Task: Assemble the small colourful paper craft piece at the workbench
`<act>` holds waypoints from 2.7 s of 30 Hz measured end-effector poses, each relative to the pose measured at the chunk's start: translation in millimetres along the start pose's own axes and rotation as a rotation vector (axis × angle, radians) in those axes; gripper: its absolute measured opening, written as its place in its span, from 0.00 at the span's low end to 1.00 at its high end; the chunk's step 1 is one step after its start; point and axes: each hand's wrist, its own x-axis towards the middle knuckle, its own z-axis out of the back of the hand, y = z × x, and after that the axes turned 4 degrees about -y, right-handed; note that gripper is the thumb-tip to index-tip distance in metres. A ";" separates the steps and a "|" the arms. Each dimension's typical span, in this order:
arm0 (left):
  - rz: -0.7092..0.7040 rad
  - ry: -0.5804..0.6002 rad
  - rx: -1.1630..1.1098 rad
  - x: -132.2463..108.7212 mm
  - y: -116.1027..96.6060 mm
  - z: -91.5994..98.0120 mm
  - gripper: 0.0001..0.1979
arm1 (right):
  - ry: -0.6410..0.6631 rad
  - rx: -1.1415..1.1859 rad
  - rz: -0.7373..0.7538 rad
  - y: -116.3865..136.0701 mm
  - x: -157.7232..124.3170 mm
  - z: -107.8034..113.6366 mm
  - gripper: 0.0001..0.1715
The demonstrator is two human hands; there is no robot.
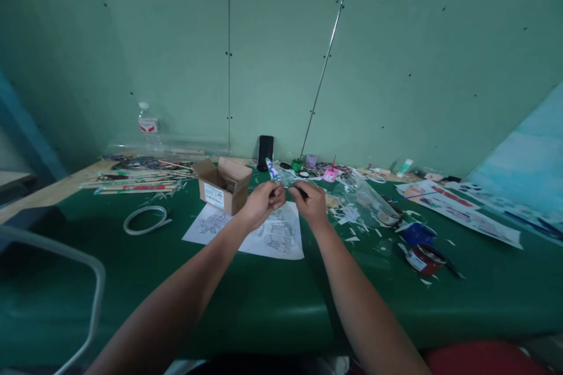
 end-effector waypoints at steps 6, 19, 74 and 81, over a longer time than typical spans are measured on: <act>-0.108 -0.111 0.269 0.8 -2.1 -4.7 0.17 | 0.086 0.136 -0.117 0.5 -2.0 -3.4 0.20; -0.133 -0.159 0.262 1.3 -0.6 -6.0 0.15 | 0.097 0.098 -0.159 7.6 -5.4 -17.4 0.20; -0.050 -0.043 0.291 0.6 -4.5 -1.3 0.15 | 0.190 -0.343 -0.159 8.6 -12.4 -28.7 0.18; -0.004 -0.027 0.325 1.2 1.5 1.7 0.15 | 0.218 -0.323 -0.204 6.9 -11.6 -26.5 0.15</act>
